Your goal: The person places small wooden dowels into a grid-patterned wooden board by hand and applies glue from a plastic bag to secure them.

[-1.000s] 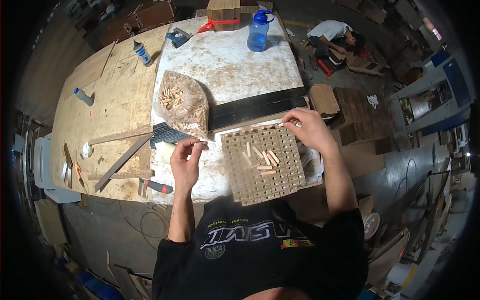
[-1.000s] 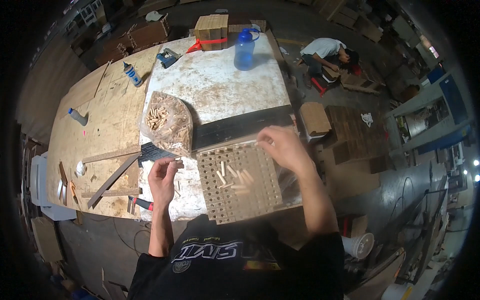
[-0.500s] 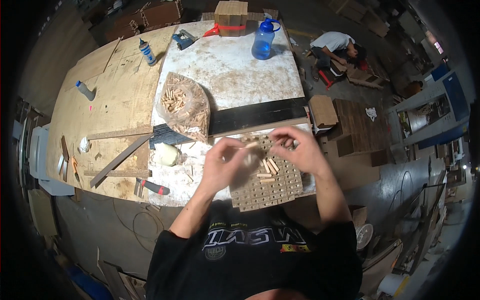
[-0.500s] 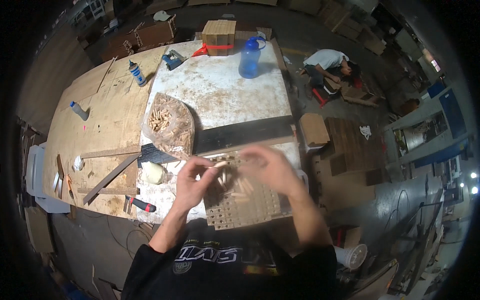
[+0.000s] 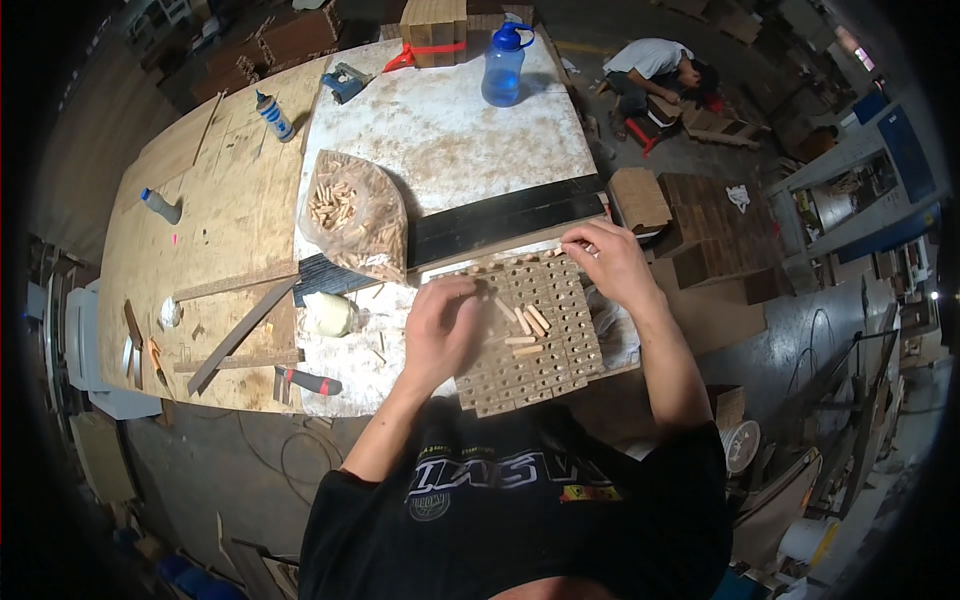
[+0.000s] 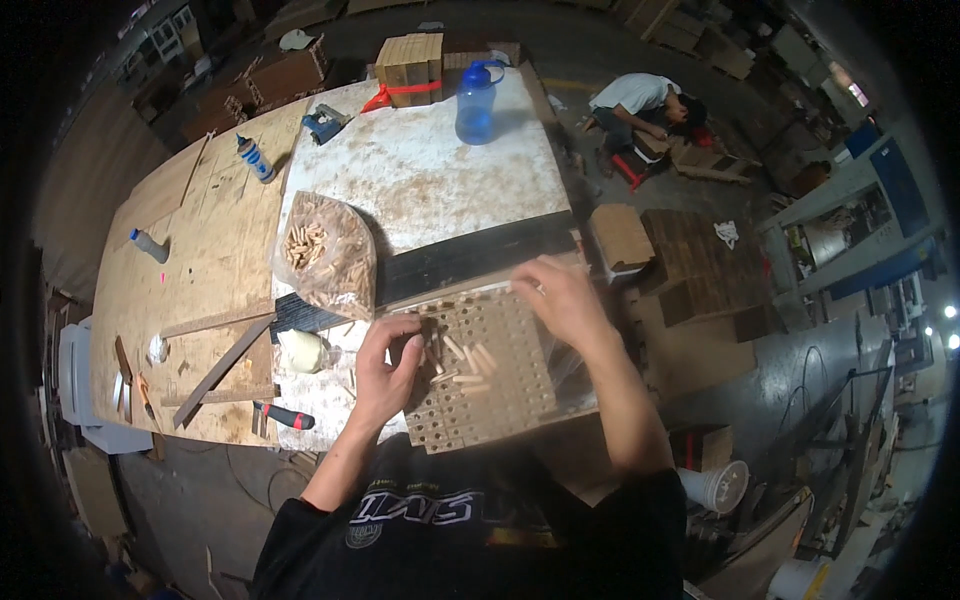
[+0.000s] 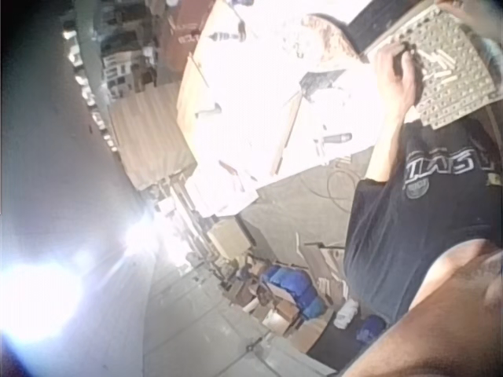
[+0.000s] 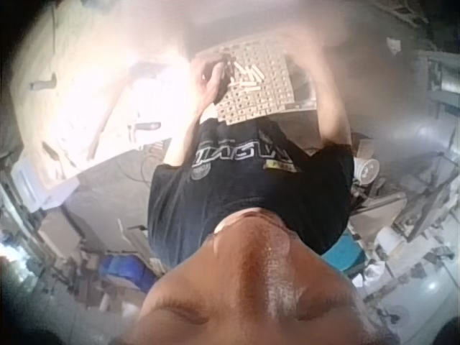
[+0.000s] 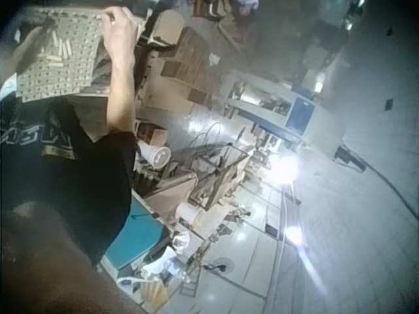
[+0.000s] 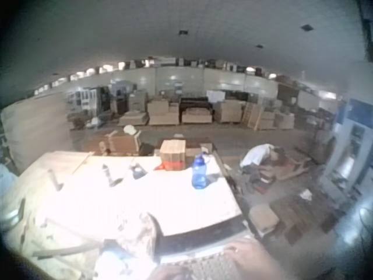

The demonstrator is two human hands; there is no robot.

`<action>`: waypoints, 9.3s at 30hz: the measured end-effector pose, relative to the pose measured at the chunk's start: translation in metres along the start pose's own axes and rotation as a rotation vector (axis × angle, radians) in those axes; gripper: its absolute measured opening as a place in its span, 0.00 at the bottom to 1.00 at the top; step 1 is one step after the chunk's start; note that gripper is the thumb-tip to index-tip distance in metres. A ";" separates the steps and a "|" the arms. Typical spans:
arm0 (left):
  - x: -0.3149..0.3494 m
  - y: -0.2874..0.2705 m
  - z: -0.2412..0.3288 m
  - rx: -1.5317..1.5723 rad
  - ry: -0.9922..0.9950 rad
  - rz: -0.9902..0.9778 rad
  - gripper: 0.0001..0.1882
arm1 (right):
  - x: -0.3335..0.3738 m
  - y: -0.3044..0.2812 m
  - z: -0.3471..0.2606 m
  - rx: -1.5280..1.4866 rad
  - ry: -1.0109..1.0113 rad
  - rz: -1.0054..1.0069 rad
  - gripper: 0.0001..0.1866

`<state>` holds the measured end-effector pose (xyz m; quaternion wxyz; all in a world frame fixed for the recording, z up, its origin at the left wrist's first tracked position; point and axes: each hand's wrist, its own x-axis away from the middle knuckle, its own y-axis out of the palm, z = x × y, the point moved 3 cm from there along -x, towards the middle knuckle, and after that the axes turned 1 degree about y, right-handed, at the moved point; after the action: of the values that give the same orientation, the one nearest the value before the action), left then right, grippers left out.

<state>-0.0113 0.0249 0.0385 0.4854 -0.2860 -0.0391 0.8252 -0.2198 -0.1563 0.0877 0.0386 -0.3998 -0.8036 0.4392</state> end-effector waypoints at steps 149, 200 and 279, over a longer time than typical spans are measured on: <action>-0.039 0.002 -0.038 -0.102 -0.217 -0.226 0.16 | -0.011 0.058 -0.054 -0.217 -0.008 -0.018 0.07; -0.017 -0.021 0.021 -0.488 0.297 -0.372 0.08 | 0.036 0.037 -0.036 -0.027 0.170 -0.225 0.13; -0.007 -0.022 0.023 -0.492 0.123 -0.130 0.11 | -0.010 0.029 -0.062 0.138 -0.090 -0.108 0.12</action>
<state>-0.0035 0.0353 0.0683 0.4549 -0.4420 -0.2271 0.7389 -0.1698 -0.1133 0.1071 0.0535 -0.3321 -0.7928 0.5083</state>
